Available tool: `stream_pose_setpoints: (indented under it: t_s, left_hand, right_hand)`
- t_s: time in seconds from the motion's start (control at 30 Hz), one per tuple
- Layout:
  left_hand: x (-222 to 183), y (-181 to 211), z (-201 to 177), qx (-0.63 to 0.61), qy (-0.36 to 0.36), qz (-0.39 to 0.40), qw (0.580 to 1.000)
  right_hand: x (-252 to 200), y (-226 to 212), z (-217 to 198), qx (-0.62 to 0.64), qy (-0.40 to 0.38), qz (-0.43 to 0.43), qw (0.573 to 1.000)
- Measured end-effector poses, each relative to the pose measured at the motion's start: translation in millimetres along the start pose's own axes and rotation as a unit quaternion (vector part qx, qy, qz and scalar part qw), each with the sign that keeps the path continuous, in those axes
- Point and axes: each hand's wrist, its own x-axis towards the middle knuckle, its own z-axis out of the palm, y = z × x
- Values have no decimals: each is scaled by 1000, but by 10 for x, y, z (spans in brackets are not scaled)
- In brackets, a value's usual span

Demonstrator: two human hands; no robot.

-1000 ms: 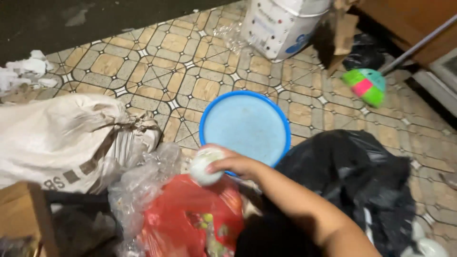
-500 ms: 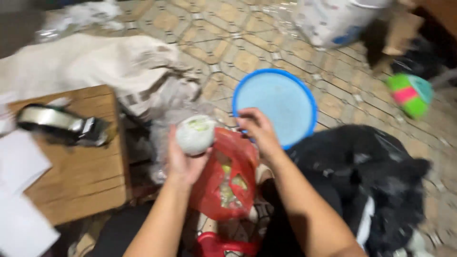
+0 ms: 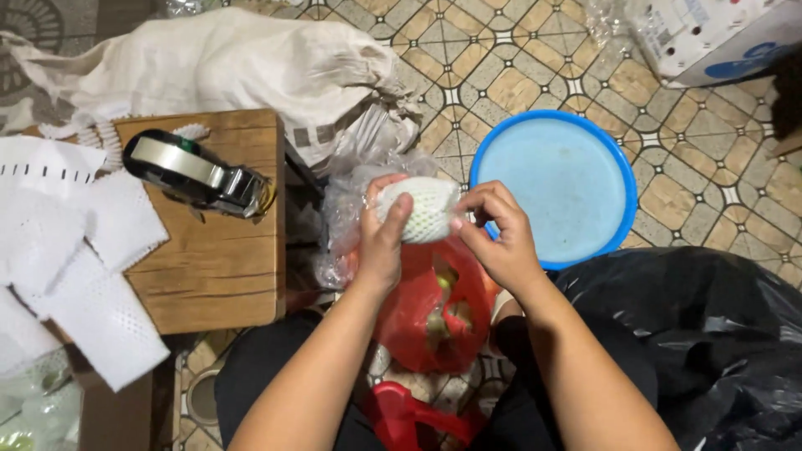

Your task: Wrapping individual fruits in protective foam nets and placing them into a plastic bag for shipment.

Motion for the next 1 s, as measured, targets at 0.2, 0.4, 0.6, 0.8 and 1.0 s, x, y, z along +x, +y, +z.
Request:
stream_pose_setpoints:
  t_s: [0.2,0.4,0.6,0.8,1.0]
  left_hand:
    - [-6,9,-39,-56,24,4,998]
    - [59,-113,-91,-100,-15,-32,994]
    - [-57,151,-60,-123,-50,-92,987]
    - [-101,80,12,-70,-141,-55,986]
    - [-186,82,52,65,-163,58,983]
  right_hand:
    - [-53,-9,22,111,70,9,991]
    - [119,-4,-372,299,207,84,928]
    - [184,-113,-1463,189,604,13,774]
    - [143,44,-964,177,311,65,932]
    - [17,-294,-653,-62,7,-92,994]
